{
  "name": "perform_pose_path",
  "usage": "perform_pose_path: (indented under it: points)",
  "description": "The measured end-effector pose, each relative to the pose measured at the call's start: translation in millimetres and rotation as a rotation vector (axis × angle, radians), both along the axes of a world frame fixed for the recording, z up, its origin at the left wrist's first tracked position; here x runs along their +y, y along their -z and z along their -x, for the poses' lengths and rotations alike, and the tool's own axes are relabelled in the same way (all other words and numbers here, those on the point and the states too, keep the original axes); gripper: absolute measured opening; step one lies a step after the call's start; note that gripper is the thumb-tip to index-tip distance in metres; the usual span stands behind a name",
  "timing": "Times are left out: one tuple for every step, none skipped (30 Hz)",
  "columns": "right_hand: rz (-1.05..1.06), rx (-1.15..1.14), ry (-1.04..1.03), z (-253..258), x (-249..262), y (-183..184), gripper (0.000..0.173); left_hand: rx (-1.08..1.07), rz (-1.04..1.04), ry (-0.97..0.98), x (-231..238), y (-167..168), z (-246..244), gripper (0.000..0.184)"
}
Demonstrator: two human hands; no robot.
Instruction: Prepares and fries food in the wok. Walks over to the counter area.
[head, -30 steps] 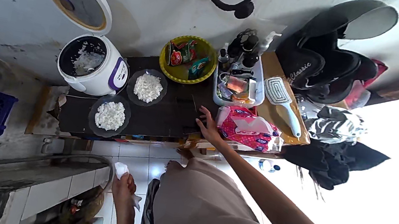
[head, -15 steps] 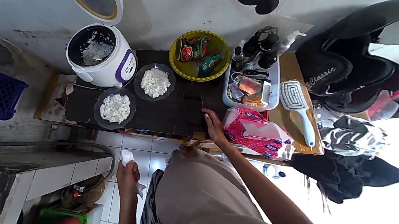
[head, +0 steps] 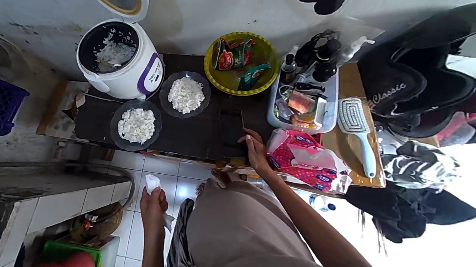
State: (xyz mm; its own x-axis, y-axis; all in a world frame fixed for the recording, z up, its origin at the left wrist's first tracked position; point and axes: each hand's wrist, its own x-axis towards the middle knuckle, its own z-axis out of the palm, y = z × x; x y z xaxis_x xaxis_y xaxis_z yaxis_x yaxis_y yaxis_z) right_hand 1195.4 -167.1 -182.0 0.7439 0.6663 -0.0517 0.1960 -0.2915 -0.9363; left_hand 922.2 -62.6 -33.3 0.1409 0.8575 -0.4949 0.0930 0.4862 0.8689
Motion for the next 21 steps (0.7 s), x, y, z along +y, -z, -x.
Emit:
perform_pose_path:
  points:
    - [-0.003, 0.003, 0.002, 0.0, -0.3, 0.8, 0.046, 0.000, 0.003, -0.004, 0.5, 0.1, -0.7, 0.017]
    - [-0.009, 0.000, 0.004, 0.2, -0.3, 1.5, 0.046, 0.000, 0.004, -0.004, 0.8, 0.5, -1.0, 0.017]
    - [-0.015, -0.008, 0.009, 0.4, 0.0, 2.0, 0.047, -0.002, 0.004, -0.006, 1.1, 0.9, -1.3, 0.017]
    - [-0.018, -0.015, 0.016, 0.8, 0.6, 2.2, 0.047, -0.004, 0.003, -0.009, 1.4, 1.3, -1.5, 0.017]
    - [-0.019, -0.017, 0.025, 1.1, 1.4, 2.3, 0.047, -0.005, 0.001, -0.012, 1.6, 1.3, -1.6, 0.017]
    - [-0.020, -0.015, 0.031, 1.5, 2.0, 2.0, 0.047, -0.008, 0.000, -0.017, 1.8, 1.1, -1.4, 0.017]
    - [-0.022, -0.020, 0.035, 1.8, 2.6, 2.1, 0.047, -0.009, 0.000, -0.021, 2.0, 1.0, -0.9, 0.018]
    - [-0.026, -0.029, 0.036, 2.1, 2.9, 2.2, 0.047, -0.009, -0.001, -0.024, 1.9, 1.0, 0.2, 0.019]
    - [-0.027, -0.040, 0.032, 2.1, 2.8, 2.2, 0.047, -0.010, 0.000, -0.023, 1.5, 1.1, 1.5, 0.019]
    - [-0.027, -0.043, 0.029, 1.9, 2.7, 1.6, 0.047, -0.010, 0.001, -0.023, 1.1, 1.1, 2.5, 0.019]
    - [-0.025, -0.042, 0.026, 1.7, 2.7, 1.1, 0.047, -0.011, 0.002, -0.024, 0.8, 0.9, 3.0, 0.019]
    - [-0.023, -0.044, 0.026, 1.7, 2.8, 1.0, 0.047, -0.008, 0.003, -0.025, 0.4, 0.4, 3.1, 0.018]
    - [-0.021, -0.045, 0.026, 1.6, 2.5, 0.6, 0.048, -0.006, 0.005, -0.025, -0.1, -0.3, 3.0, 0.018]
    - [-0.021, -0.046, 0.025, 1.6, 2.1, 0.3, 0.048, -0.003, 0.007, -0.027, -0.6, -0.7, 2.9, 0.018]
    - [-0.022, -0.045, 0.023, 1.5, 1.9, 0.0, 0.048, 0.002, 0.010, -0.028, -1.1, -0.9, 2.7, 0.018]
    - [-0.020, -0.045, 0.022, 1.4, 2.1, 0.3, 0.048, 0.009, 0.012, -0.024, -1.3, -1.4, 2.6, 0.017]
    - [-0.009, -0.047, 0.020, 1.1, 2.4, 1.1, 0.048, 0.017, 0.012, -0.017, -1.2, -1.1, 2.9, 0.016]
    - [0.001, -0.049, 0.020, 0.8, 2.7, 1.5, 0.047, 0.022, 0.010, -0.008, -1.0, -0.4, 3.1, 0.016]
    - [0.006, -0.051, 0.022, 1.0, 3.1, 1.9, 0.046, 0.024, 0.006, -0.005, -0.9, -0.4, 2.7, 0.016]
    - [0.010, -0.057, 0.025, 1.3, 3.2, 2.7, 0.044, 0.022, 0.001, -0.005, -1.0, -0.5, 2.1, 0.017]
    - [0.010, -0.073, 0.029, 1.5, 3.4, 3.7, 0.042, 0.018, -0.001, -0.008, -0.9, -0.5, 1.6, 0.017]
